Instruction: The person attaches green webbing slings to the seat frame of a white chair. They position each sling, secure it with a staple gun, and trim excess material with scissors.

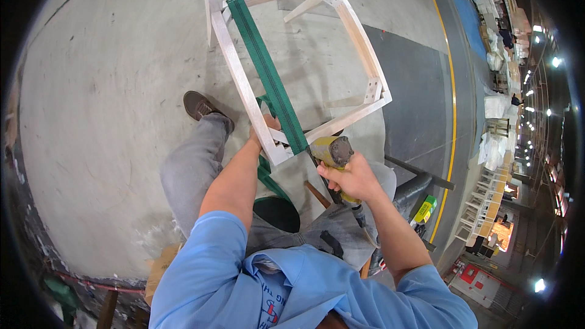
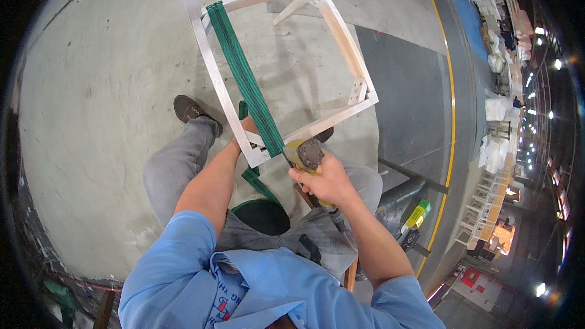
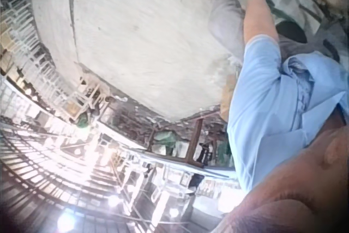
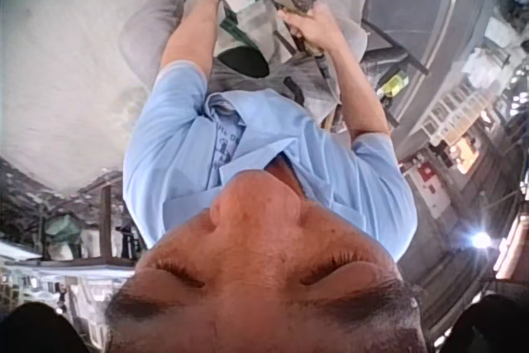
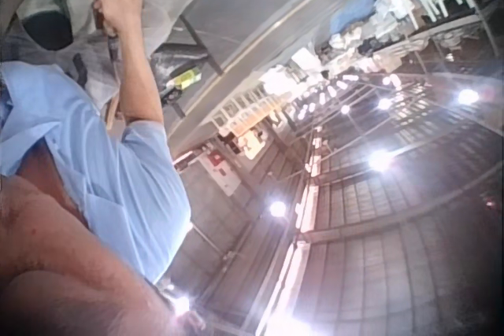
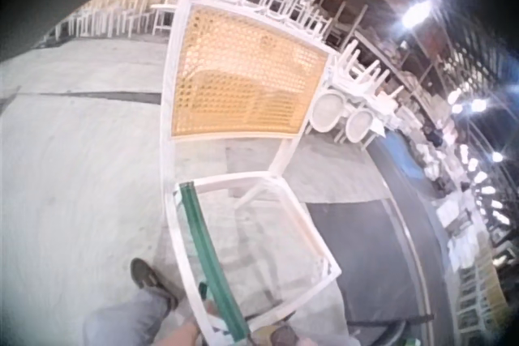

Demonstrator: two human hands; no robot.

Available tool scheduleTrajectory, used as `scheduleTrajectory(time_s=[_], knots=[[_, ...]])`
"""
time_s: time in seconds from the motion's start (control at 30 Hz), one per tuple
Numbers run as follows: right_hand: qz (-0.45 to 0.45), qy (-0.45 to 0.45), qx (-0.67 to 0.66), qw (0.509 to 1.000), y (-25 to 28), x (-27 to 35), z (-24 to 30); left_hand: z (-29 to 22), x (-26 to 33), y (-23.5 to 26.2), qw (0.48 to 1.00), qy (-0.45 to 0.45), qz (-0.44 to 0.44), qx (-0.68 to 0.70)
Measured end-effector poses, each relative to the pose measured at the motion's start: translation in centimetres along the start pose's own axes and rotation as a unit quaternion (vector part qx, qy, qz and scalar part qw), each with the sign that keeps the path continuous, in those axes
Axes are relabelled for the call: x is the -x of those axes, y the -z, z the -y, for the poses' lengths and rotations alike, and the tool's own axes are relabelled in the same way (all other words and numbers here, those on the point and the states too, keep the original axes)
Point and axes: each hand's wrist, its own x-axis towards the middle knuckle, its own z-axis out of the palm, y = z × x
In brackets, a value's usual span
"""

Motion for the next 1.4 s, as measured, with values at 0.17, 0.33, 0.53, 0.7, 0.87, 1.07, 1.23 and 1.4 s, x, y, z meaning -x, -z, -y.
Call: scheduleTrajectory(time_s=[0.17,0.33,0.53,0.7,0.87,1.07,1.23,1.4], knots=[[-0.018,-0.011,0.026,0.999,-0.2,-0.4,0.0,-0.5,-0.1,-0.8,1.000,-0.001,0.003,-0.006],[-0.030,0.058,0.069,0.996,-0.2,-0.7,-0.4,-0.4,-0.4,-0.8,1.000,0.013,0.022,0.005],[-0.011,0.022,0.074,0.997,-0.8,-0.1,0.6,-0.3,-0.5,-0.5,0.999,0.036,0.024,0.022],[0.001,0.001,0.038,0.999,-1.1,-0.2,0.5,0.0,0.1,0.4,0.996,-0.017,0.045,-0.071],[-0.006,-0.012,0.027,1.000,-1.5,0.2,0.1,-1.7,0.0,1.2,0.982,-0.073,0.102,-0.138],[-0.005,0.003,0.038,0.999,-1.1,1.2,0.4,-0.6,0.6,0.5,0.996,0.013,0.084,-0.006],[-0.073,0.053,-0.047,0.995,4.1,7.1,-0.6,-2.8,3.5,0.1,0.928,0.065,0.050,0.364],[-0.111,0.123,-0.103,0.981,7.3,11.8,-2.8,-1.3,7.4,6.1,0.871,0.417,-0.111,0.234]])
